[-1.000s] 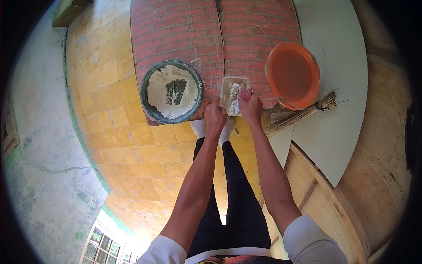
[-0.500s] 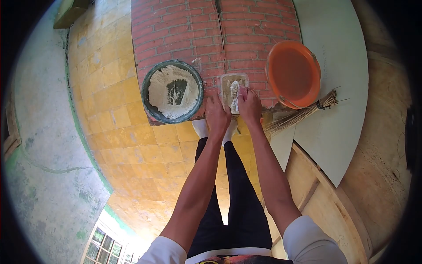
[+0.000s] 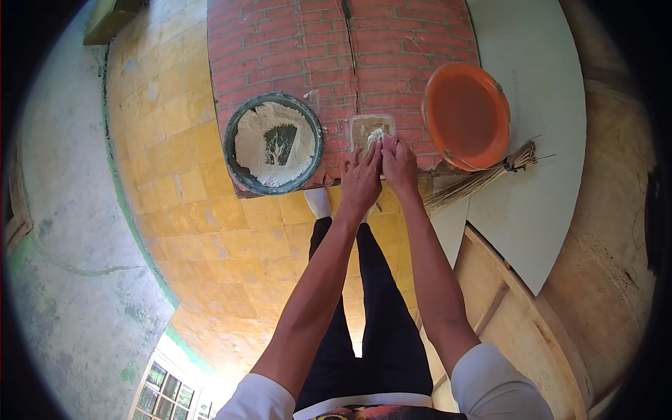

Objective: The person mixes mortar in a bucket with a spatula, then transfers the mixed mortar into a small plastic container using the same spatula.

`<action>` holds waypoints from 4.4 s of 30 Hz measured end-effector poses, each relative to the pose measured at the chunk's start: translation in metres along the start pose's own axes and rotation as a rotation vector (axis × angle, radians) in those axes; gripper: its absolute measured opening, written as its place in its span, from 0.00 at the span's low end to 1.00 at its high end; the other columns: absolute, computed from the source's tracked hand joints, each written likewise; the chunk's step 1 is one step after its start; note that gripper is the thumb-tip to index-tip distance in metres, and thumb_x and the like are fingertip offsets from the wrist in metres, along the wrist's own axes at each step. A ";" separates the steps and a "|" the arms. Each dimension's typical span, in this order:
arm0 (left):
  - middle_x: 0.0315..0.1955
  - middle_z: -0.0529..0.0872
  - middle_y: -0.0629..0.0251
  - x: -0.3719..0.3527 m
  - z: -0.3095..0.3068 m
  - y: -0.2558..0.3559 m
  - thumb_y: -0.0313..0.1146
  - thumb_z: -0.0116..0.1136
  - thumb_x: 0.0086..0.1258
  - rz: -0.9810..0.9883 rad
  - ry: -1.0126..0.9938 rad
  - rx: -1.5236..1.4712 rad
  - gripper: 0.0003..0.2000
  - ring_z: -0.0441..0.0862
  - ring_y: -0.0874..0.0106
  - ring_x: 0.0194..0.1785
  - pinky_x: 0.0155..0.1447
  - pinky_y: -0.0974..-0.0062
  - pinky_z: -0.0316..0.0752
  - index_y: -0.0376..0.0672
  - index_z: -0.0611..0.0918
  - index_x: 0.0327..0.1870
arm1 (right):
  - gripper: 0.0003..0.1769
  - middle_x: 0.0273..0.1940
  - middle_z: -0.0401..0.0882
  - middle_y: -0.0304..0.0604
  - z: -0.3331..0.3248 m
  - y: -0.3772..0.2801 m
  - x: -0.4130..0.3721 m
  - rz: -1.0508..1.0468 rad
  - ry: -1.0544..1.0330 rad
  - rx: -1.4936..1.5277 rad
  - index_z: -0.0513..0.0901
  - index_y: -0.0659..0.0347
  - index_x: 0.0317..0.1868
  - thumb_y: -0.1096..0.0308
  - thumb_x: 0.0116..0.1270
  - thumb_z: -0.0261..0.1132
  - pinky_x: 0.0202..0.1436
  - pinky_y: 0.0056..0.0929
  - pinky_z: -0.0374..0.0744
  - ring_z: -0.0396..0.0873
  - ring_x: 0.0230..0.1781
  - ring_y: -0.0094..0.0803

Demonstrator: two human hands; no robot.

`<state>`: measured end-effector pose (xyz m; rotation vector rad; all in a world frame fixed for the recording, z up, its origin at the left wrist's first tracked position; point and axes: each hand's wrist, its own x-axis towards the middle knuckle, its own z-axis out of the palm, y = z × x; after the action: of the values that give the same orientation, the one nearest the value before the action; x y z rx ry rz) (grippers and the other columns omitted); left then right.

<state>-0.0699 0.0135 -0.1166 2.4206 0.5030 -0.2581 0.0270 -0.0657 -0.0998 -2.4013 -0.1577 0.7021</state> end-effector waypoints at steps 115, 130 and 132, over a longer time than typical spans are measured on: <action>0.33 0.91 0.46 0.003 0.011 -0.052 0.32 0.66 0.63 -0.383 0.308 -0.526 0.11 0.92 0.53 0.39 0.46 0.62 0.83 0.33 0.89 0.41 | 0.14 0.46 0.86 0.57 0.048 -0.033 0.012 -0.232 -0.013 -0.282 0.85 0.64 0.51 0.76 0.66 0.62 0.50 0.52 0.86 0.87 0.47 0.59; 0.33 0.88 0.44 0.007 0.017 -0.046 0.29 0.64 0.59 -0.318 0.352 -0.447 0.10 0.86 0.45 0.38 0.47 0.50 0.80 0.34 0.87 0.39 | 0.20 0.49 0.87 0.56 0.006 -0.017 -0.005 -0.230 0.121 -0.149 0.87 0.60 0.60 0.72 0.69 0.61 0.52 0.52 0.83 0.86 0.47 0.57; 0.33 0.88 0.44 0.006 0.017 -0.045 0.28 0.65 0.59 -0.307 0.376 -0.443 0.10 0.87 0.46 0.38 0.46 0.51 0.80 0.34 0.87 0.39 | 0.19 0.48 0.87 0.56 -0.005 -0.013 0.000 -0.168 0.119 -0.090 0.87 0.59 0.59 0.71 0.70 0.61 0.52 0.53 0.83 0.86 0.47 0.57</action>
<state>-0.0843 0.0373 -0.1568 1.9535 0.9895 0.1732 0.0302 -0.0578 -0.0888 -2.4722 -0.3441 0.4830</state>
